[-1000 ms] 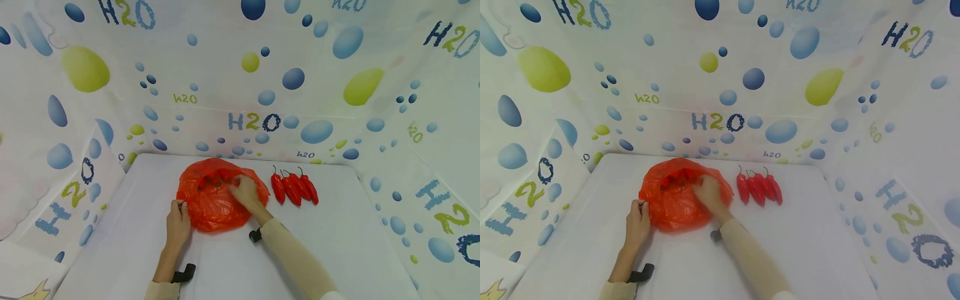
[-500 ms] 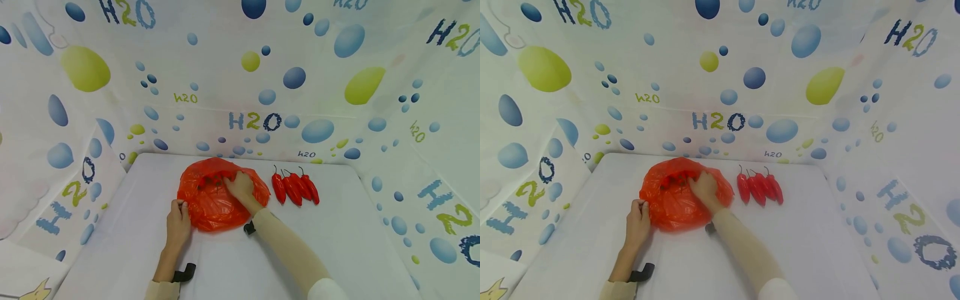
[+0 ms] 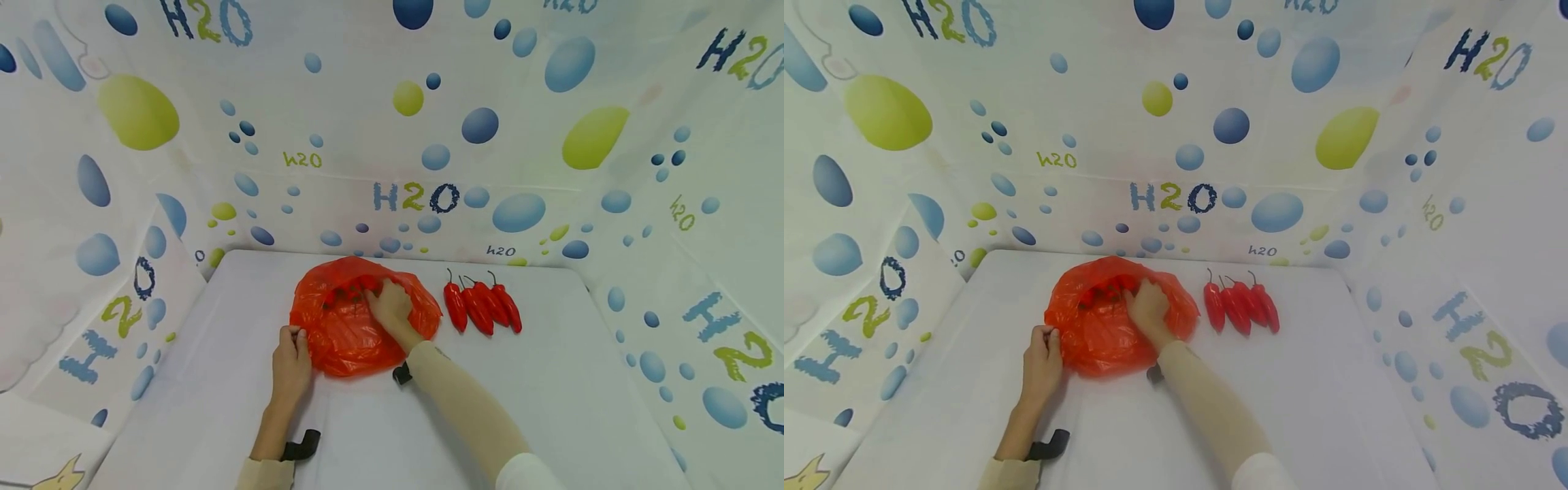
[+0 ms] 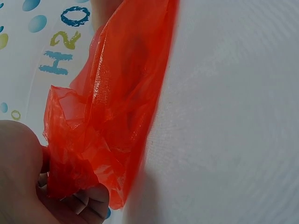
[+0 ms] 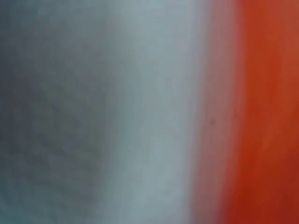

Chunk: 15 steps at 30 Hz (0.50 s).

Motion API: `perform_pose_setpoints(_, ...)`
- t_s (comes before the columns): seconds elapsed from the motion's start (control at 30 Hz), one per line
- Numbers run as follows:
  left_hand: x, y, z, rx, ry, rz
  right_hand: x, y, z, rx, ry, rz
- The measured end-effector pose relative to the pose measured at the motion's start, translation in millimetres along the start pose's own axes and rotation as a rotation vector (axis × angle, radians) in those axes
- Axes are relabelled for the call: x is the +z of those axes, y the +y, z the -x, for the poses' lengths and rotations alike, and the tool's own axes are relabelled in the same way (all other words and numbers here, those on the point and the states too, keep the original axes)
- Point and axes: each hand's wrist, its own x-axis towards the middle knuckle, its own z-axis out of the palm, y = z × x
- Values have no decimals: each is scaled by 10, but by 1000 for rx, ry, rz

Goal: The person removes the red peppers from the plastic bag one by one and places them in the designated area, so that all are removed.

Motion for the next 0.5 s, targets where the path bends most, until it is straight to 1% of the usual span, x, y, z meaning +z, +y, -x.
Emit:
perform_pose_setpoints(0.2,-4,11,6,12,-13,14,-5,11,7,-2,21,-34)
perform_pose_setpoints(0.5,-4,18,5,8,-14,14,-61,32,47,-32,70,-156)
